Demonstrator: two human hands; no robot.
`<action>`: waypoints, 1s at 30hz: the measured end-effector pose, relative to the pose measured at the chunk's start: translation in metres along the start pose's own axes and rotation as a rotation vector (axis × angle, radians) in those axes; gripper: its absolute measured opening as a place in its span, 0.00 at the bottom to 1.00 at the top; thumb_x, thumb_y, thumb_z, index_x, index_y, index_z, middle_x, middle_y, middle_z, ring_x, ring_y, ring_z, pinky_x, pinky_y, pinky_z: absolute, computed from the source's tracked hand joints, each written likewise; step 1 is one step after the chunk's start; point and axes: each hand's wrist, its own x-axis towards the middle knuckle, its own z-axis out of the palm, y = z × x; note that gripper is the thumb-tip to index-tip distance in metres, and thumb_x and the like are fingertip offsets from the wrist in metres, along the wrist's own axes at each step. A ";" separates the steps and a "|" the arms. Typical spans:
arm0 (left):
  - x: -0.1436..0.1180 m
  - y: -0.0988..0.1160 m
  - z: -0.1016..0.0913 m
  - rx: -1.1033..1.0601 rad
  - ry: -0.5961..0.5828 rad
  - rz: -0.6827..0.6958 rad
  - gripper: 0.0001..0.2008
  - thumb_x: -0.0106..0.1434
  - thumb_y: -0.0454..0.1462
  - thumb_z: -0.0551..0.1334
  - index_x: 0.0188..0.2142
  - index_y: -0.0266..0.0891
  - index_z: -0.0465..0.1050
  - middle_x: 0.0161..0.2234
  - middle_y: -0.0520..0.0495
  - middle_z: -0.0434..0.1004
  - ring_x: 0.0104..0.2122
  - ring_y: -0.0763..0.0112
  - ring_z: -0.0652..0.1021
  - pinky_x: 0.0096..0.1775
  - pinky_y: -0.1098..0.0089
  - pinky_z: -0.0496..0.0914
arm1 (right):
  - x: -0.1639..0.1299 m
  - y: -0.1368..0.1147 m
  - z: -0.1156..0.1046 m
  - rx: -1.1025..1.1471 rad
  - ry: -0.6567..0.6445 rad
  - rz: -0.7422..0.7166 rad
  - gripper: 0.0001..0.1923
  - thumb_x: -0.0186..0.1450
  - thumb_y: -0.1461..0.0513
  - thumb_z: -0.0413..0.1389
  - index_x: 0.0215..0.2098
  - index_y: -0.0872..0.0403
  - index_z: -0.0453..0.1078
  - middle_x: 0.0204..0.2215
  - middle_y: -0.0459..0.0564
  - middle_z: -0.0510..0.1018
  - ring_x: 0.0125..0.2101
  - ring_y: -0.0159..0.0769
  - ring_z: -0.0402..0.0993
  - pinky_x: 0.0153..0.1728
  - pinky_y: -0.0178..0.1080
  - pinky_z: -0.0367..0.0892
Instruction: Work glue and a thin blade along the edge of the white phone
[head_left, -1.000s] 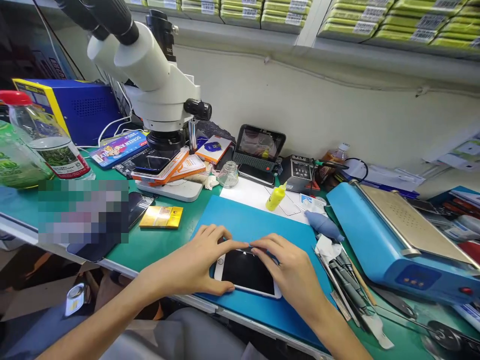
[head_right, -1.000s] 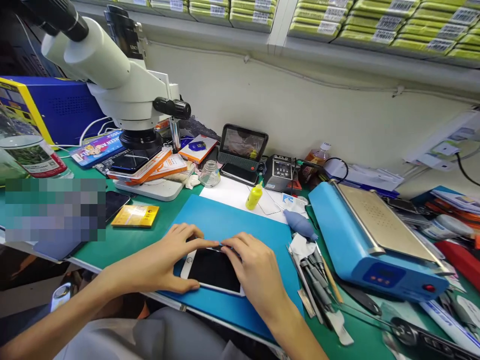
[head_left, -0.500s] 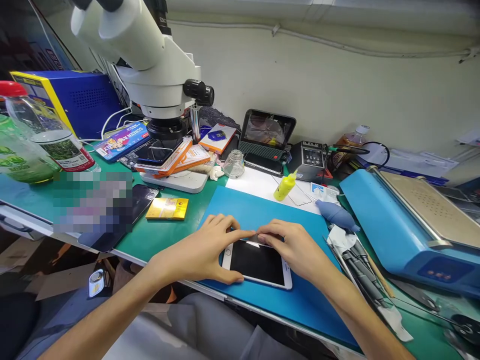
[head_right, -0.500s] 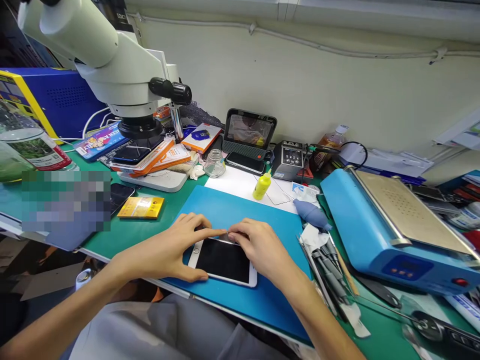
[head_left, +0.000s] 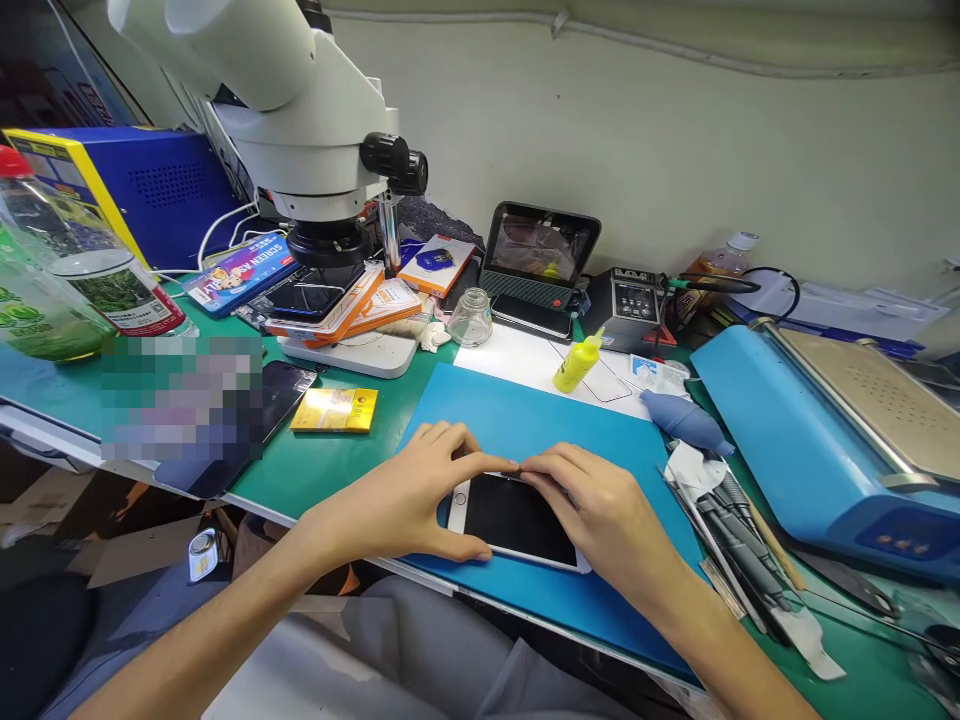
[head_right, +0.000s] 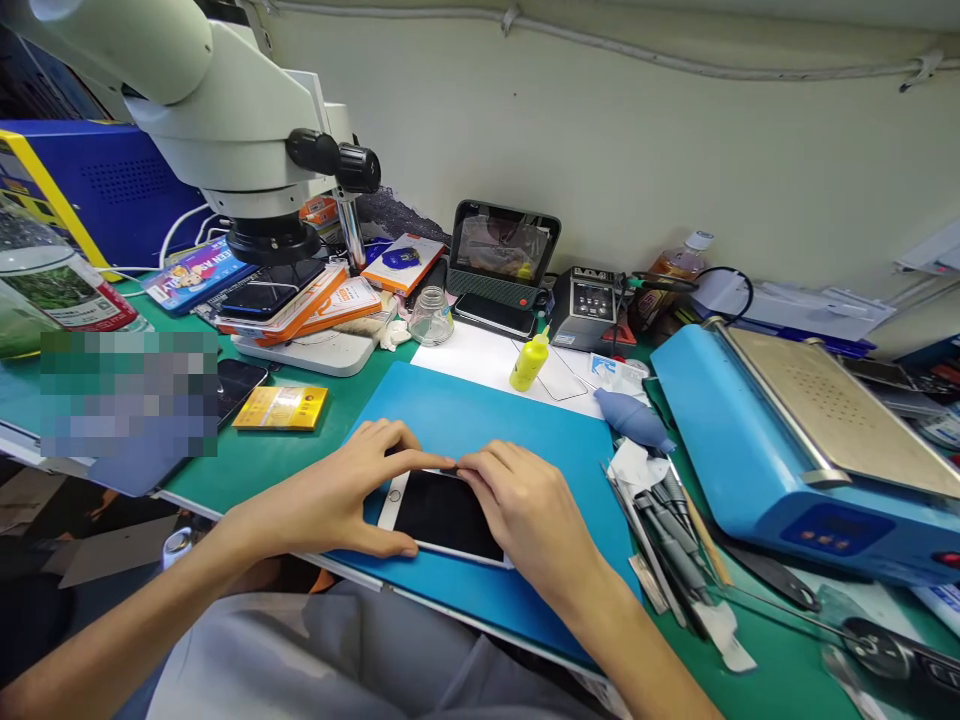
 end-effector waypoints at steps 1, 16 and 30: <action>0.000 0.000 0.000 0.002 -0.001 -0.003 0.44 0.63 0.43 0.81 0.73 0.58 0.65 0.52 0.48 0.72 0.53 0.56 0.74 0.58 0.58 0.70 | 0.002 0.000 -0.001 0.021 -0.009 0.018 0.11 0.81 0.55 0.58 0.49 0.54 0.77 0.44 0.50 0.81 0.44 0.37 0.79 0.51 0.46 0.79; -0.002 -0.001 0.002 -0.022 0.007 -0.036 0.51 0.64 0.41 0.80 0.78 0.57 0.55 0.56 0.46 0.72 0.56 0.53 0.73 0.59 0.56 0.71 | 0.026 -0.005 -0.015 0.160 -0.186 0.308 0.14 0.79 0.53 0.61 0.48 0.56 0.77 0.45 0.50 0.81 0.43 0.37 0.80 0.48 0.45 0.79; -0.001 -0.001 0.001 -0.053 0.019 -0.016 0.49 0.63 0.41 0.81 0.76 0.54 0.59 0.56 0.46 0.72 0.58 0.51 0.72 0.61 0.52 0.69 | 0.031 -0.003 -0.012 0.142 -0.204 0.323 0.13 0.79 0.53 0.61 0.51 0.56 0.77 0.47 0.51 0.81 0.44 0.38 0.80 0.49 0.46 0.79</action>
